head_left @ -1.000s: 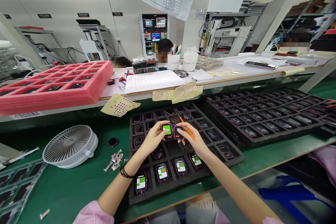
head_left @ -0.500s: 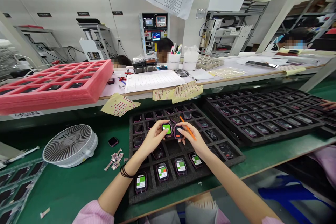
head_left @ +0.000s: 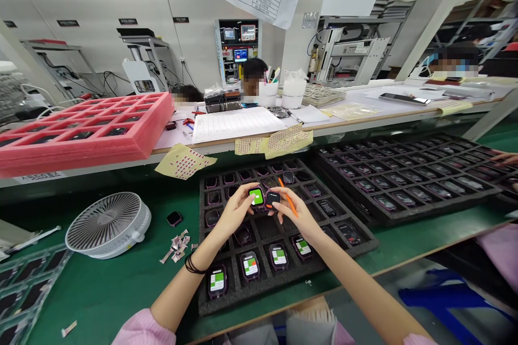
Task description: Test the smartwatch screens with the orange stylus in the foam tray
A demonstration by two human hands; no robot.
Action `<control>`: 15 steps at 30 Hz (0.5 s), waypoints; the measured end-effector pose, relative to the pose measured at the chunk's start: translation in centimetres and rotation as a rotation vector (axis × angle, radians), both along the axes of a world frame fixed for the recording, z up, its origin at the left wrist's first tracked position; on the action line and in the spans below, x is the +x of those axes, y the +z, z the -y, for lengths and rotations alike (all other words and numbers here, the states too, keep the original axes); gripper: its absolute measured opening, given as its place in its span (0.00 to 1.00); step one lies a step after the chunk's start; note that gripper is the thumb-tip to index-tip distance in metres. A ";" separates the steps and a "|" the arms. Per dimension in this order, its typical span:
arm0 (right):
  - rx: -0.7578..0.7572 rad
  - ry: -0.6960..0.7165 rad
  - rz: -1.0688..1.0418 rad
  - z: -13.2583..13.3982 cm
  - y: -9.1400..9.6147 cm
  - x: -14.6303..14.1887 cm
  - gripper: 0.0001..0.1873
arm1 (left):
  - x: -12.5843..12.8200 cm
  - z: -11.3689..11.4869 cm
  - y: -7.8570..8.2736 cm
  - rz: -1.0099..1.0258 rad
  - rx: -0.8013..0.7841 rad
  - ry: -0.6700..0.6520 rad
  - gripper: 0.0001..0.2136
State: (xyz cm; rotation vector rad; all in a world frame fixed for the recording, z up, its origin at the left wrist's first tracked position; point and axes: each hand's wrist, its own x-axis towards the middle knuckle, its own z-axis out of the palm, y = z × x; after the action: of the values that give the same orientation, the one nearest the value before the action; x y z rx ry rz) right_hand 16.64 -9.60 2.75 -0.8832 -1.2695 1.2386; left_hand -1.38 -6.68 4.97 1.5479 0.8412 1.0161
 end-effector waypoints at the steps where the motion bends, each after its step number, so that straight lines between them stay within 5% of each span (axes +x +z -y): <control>1: 0.001 -0.003 -0.009 0.0 0.1 0.0 0.18 | 0.0 0.0 -0.1 0.003 -0.002 -0.005 0.17; 15: -0.020 -0.021 -0.024 0.1 0.1 0.0 0.15 | 0.0 -0.1 -0.1 0.015 0.009 -0.005 0.18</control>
State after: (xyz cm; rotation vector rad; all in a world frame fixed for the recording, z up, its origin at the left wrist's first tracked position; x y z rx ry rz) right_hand 16.68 -9.67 2.81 -0.8915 -1.2275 1.2435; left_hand -1.34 -6.56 4.84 1.5471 0.8227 1.0276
